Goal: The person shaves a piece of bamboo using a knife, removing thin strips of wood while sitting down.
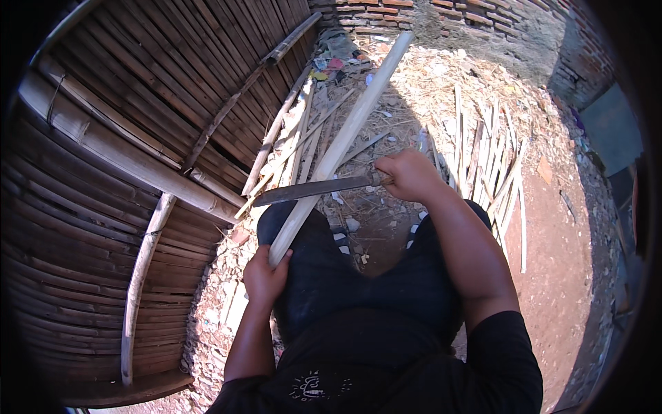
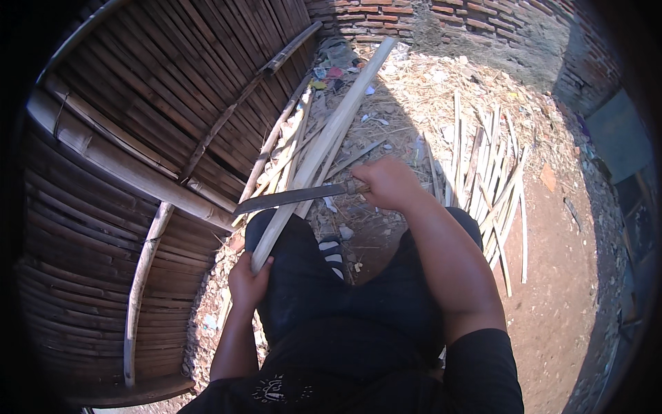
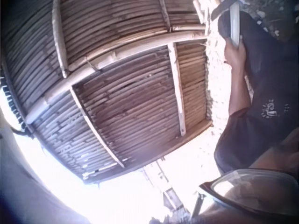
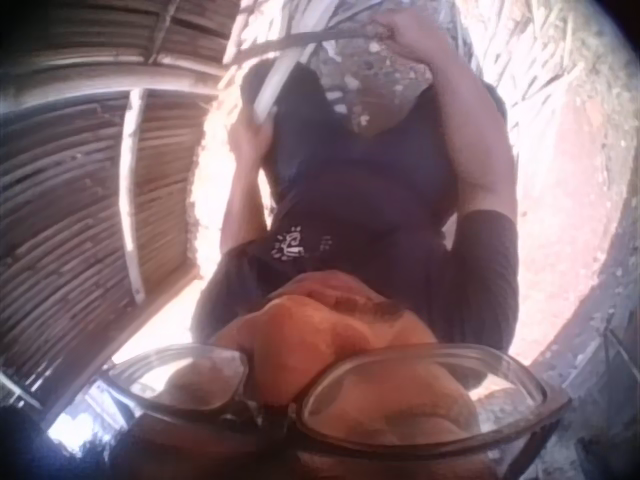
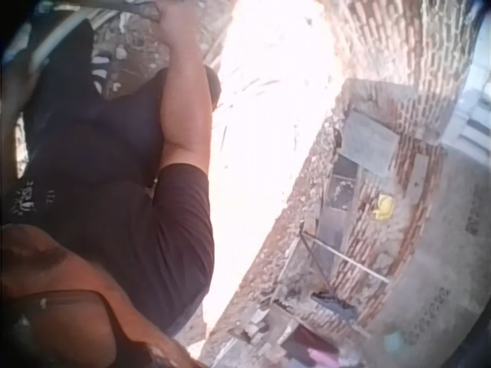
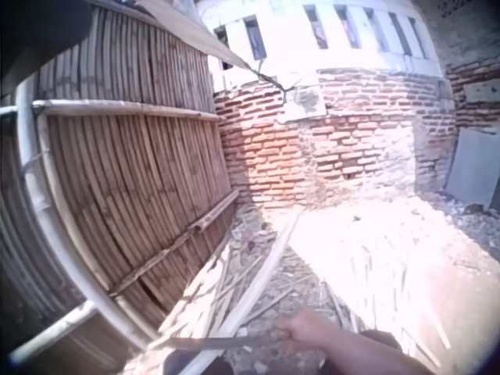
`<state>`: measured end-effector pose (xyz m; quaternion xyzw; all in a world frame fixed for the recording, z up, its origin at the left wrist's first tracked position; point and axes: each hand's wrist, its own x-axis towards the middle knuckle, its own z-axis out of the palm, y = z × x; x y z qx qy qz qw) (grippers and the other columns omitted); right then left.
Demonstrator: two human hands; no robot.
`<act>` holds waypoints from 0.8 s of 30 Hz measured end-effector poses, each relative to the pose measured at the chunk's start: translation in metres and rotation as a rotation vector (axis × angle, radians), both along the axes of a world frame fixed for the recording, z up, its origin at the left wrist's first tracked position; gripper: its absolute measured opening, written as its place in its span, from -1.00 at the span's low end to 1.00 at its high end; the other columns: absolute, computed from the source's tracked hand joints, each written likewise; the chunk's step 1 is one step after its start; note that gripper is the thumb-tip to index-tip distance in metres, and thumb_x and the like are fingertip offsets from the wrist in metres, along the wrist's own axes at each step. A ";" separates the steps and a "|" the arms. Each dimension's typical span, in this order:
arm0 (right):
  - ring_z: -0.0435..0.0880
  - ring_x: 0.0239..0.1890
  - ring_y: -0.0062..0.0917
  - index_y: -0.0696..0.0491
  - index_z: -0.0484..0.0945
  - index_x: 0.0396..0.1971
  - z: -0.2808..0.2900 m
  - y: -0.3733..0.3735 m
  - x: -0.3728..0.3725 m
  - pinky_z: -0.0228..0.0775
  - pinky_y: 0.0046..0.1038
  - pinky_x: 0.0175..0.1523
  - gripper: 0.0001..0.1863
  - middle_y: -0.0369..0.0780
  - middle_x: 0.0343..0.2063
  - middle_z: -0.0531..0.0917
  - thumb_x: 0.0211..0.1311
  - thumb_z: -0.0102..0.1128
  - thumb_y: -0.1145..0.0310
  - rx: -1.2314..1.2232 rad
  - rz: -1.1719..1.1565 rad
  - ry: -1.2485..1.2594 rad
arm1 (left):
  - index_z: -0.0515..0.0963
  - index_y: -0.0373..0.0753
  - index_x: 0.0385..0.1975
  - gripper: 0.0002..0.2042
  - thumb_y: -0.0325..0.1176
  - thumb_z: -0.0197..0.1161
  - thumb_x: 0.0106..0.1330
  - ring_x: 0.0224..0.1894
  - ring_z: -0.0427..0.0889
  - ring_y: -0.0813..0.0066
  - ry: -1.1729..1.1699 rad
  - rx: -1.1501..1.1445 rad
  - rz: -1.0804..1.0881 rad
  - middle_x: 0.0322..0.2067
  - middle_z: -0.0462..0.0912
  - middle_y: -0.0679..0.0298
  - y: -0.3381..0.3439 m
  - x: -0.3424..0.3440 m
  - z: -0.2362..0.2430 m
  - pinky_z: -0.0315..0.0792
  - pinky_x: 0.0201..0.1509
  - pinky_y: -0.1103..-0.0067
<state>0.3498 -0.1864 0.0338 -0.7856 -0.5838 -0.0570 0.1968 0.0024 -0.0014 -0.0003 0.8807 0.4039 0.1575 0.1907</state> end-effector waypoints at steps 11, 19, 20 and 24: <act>0.71 -0.21 0.00 0.01 0.61 -0.15 -0.007 -0.004 0.003 0.54 -0.02 -0.10 -0.68 -0.04 -0.35 0.70 0.08 0.42 0.31 -0.010 -0.045 0.090 | 0.61 -0.33 -0.11 -0.50 0.05 0.44 0.28 -0.31 0.75 -0.13 0.036 -0.010 0.018 -0.41 0.72 -0.11 -0.001 0.001 0.002 0.58 -0.20 0.17; 0.72 -0.22 0.01 0.05 0.62 -0.16 0.004 -0.007 0.008 0.55 -0.06 -0.08 -0.68 -0.01 -0.35 0.72 0.12 0.45 0.25 0.040 -0.165 0.141 | 0.61 -0.33 -0.11 -0.50 0.04 0.45 0.28 -0.30 0.75 -0.14 -0.007 -0.003 0.027 -0.40 0.72 -0.11 -0.002 0.000 0.001 0.58 -0.19 0.17; 0.71 -0.22 0.02 0.05 0.63 -0.15 0.003 -0.010 0.015 0.55 -0.07 -0.08 -0.67 0.00 -0.35 0.72 0.14 0.45 0.25 0.057 -0.211 0.187 | 0.62 -0.32 -0.11 -0.51 0.04 0.45 0.28 -0.30 0.75 -0.13 -0.006 -0.003 0.030 -0.40 0.72 -0.11 -0.003 0.000 0.002 0.58 -0.19 0.17; 0.71 -0.22 0.03 0.07 0.64 -0.12 0.002 -0.018 0.025 0.54 -0.09 -0.07 -0.66 0.03 -0.35 0.72 0.18 0.45 0.21 0.079 -0.295 0.316 | 0.62 -0.32 -0.13 -0.51 0.03 0.46 0.27 -0.31 0.75 -0.13 0.009 0.000 0.019 -0.41 0.72 -0.10 -0.001 0.001 0.000 0.58 -0.21 0.17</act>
